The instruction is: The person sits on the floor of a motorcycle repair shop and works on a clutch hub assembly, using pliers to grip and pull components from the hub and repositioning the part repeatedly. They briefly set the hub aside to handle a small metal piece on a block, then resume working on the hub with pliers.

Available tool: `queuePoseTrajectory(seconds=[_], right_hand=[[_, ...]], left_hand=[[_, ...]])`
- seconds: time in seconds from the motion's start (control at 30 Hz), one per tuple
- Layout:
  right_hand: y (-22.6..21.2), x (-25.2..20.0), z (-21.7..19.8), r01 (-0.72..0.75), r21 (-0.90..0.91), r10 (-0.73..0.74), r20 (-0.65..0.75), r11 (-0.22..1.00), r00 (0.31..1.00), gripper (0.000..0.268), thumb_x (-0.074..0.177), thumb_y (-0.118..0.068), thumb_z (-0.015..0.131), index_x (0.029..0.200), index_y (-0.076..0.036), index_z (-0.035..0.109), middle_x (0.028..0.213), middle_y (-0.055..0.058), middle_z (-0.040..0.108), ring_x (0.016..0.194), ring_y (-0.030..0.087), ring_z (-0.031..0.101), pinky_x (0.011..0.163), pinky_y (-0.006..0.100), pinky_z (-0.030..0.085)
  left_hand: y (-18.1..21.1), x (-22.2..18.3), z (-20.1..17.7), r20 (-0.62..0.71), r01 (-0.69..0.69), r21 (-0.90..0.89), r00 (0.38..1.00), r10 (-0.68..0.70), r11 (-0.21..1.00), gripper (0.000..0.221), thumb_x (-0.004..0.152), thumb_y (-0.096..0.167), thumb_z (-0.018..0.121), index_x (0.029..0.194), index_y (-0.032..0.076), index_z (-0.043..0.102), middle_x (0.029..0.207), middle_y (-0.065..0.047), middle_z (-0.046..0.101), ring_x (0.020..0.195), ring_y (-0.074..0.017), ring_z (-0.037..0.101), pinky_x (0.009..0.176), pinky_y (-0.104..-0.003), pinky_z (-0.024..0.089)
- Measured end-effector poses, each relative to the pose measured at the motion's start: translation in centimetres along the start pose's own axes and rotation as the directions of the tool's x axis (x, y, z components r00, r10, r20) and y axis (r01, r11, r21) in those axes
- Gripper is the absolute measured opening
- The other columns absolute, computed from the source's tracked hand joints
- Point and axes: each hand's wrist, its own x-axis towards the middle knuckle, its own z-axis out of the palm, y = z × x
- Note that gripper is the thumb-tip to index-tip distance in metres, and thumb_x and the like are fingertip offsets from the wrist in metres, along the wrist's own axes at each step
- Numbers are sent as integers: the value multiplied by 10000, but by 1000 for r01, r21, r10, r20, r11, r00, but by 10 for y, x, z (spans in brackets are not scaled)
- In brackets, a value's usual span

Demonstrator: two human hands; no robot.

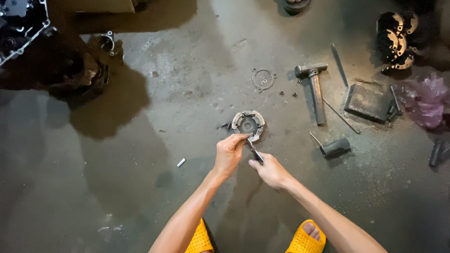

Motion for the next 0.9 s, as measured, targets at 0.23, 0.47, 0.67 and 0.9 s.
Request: queuePoseTrajectory(seconds=[0.23,0.47,0.67,0.9], right_hand=[[-20,-4,-32,132,86,-129,-32,988,991,323,1014,-251,523,867,-15,687,743,149,666,779,263,593,736,412,515],[-18,11,-34,275,306,-185,-291,912,939,152,813,-156,876,870,-61,772,760,110,777,729,152,669,714,338,569],[9,35,-36,269,422,-170,-258,866,951,98,824,-51,836,773,-17,760,653,138,755,598,166,697,614,300,577],[13,57,-47,184,466,-95,-209,865,973,119,865,-49,797,812,41,740,650,198,722,563,227,700,583,343,592]], left_hand=[[1,15,8,-65,132,-36,989,-134,991,114,864,23,800,958,77,765,951,-125,708,854,-295,731,749,-400,599],[-43,-28,37,192,712,-559,610,-769,425,229,885,90,789,1074,-26,730,853,-142,752,725,-167,744,641,-234,611],[-35,-32,45,178,640,-521,729,-661,565,187,844,-9,806,1023,-40,762,757,-169,744,619,-182,723,568,-304,627],[-32,-15,38,114,132,52,984,-138,990,161,874,13,752,995,120,749,860,-79,760,812,-275,763,701,-356,622]])
